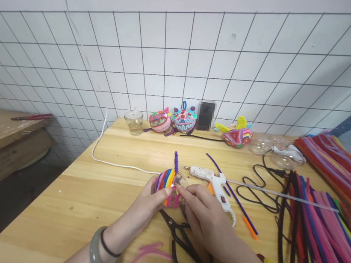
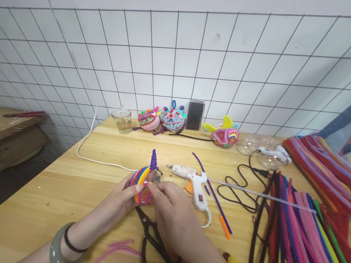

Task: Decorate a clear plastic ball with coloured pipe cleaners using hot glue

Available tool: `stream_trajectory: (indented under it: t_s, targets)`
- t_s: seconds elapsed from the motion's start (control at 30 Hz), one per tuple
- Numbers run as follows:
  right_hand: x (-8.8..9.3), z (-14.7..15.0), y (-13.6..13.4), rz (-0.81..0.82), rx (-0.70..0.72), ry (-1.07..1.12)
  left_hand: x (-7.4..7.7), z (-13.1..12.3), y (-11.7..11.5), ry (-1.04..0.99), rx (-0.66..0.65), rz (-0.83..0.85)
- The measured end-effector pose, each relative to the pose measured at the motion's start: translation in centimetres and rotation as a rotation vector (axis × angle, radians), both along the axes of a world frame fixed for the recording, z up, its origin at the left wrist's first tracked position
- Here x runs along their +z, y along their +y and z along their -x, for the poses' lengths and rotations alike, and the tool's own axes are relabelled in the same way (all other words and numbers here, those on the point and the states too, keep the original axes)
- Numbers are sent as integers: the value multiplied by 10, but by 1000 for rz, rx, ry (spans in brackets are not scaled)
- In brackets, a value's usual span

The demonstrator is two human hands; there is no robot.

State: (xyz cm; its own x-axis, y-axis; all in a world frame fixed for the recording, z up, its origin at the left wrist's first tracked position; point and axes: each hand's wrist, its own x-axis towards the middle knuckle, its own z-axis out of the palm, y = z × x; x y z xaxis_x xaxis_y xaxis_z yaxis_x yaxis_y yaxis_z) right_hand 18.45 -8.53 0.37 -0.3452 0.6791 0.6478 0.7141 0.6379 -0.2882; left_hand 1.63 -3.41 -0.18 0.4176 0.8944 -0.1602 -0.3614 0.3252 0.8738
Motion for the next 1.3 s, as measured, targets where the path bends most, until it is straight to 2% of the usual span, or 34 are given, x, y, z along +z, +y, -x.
stream_trajectory:
  t_s: [0.27,0.5,0.73,1.1,1.3]
  targets:
    - [0,0,1,15,34,70,2,0,-1,-11,0,3]
    - [6,2,-1,248,87,376,5,1,-2,-26,-49,32]
    - [2,2,1,337,3,467,1,0,-2,-15,-36,12]
    - [-6,3,6,450,-2,715,-1,1,-2,23,-46,-3]
    - [-10,1,10,650,47,972,-8,1,0,99,-18,-49]
